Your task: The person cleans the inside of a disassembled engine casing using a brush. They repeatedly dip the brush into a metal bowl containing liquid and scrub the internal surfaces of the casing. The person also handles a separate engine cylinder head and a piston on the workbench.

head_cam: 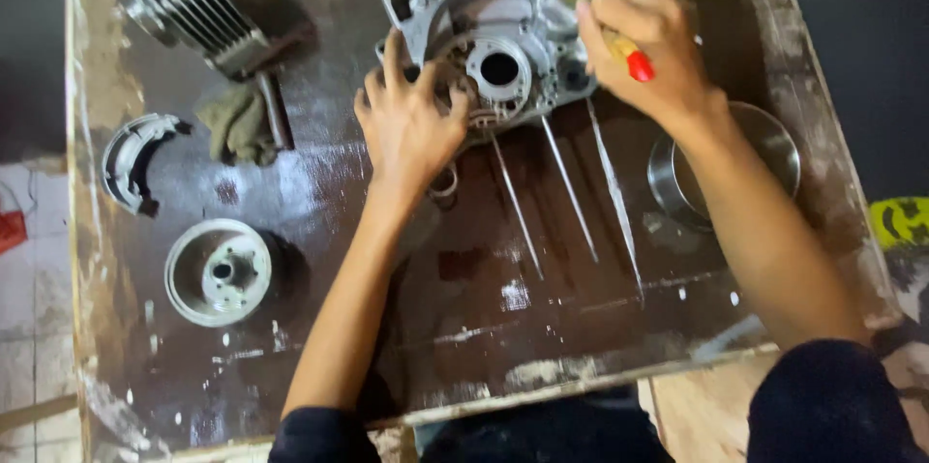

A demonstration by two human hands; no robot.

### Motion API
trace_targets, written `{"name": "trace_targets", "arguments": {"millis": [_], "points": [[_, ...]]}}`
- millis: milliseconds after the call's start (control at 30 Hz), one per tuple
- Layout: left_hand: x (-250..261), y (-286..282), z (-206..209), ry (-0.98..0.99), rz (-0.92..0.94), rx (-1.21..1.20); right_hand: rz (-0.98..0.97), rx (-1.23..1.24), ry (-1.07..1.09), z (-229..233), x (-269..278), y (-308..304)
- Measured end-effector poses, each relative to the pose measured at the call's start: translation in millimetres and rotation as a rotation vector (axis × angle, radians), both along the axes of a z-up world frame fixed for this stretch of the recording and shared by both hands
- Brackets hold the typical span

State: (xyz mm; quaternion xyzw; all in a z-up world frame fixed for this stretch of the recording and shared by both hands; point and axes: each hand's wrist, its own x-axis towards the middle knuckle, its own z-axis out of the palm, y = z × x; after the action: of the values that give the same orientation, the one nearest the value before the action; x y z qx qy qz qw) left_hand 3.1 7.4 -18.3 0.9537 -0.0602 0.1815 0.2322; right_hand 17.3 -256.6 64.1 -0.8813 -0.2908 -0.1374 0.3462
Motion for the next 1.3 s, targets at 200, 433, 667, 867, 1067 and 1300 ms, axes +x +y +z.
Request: {"name": "trace_targets", "arguments": {"millis": [200, 433, 667, 867, 1067, 1300], "points": [[6, 1, -5, -0.048, -0.017, 0.010, 0.127, -0.193, -0.284, 1, 2, -12], [5, 2, -1, 0.028, -0.023, 0.044, 0.116, -0.240, -0.238, -2, -2, -18], [4, 2, 1, 0.049, -0.022, 0.056, 0.096, -0.140, -0.187, -5, -9, -17], [2, 1, -3, -0.011, -0.025, 0.032, 0.027, -0.178, -0.251, -9, -12, -11], [0, 1, -4, -0.029, -0.026, 0.017, 0.000, -0.147, -0.276, -9, -14, -7], [0, 1, -2, -0.009, -0.028, 0.035, 0.136, 0.034, -0.012, -7, -12, -4]]}}
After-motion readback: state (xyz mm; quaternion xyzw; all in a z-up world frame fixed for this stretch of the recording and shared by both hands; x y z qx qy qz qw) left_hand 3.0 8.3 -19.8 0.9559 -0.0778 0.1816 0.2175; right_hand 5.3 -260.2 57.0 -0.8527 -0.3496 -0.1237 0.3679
